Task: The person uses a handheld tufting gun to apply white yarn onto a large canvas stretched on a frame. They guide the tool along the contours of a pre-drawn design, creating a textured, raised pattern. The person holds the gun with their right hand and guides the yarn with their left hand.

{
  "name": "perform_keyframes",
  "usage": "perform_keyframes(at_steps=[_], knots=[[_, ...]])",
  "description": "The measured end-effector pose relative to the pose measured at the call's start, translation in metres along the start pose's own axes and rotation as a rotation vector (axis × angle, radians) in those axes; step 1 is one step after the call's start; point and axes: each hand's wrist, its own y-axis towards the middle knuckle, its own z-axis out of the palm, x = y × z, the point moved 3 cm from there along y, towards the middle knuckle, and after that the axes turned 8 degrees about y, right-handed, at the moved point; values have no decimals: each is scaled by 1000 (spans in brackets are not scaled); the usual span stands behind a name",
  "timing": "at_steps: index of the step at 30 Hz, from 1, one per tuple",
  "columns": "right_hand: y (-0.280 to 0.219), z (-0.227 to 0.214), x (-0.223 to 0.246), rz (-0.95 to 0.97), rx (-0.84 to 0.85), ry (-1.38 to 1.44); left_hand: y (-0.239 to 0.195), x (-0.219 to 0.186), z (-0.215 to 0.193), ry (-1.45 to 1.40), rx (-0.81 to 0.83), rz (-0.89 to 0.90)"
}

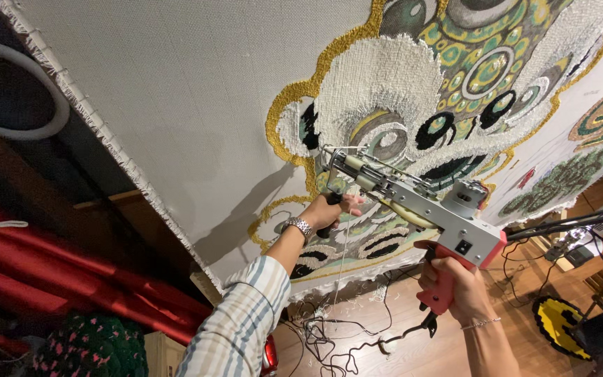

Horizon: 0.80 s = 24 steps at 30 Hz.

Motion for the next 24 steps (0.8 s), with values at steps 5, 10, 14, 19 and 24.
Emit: perform_keyframes(at_steps=[5, 10, 14, 19, 24], knots=[[4, 8, -3, 11, -17, -35, 8, 30, -1, 136, -61, -121], [5, 13, -5, 43, -19, -52, 3, 34, -5, 63, -53, -171], [3, 17, -6, 52, -17, -56, 2, 40, -7, 160, -43, -146], [3, 21, -6, 72, -30, -81, 9, 53, -8, 181, -70, -196], [7, 23, -9, 58, -40, -83, -2, 42, -11, 46, -65, -211]])
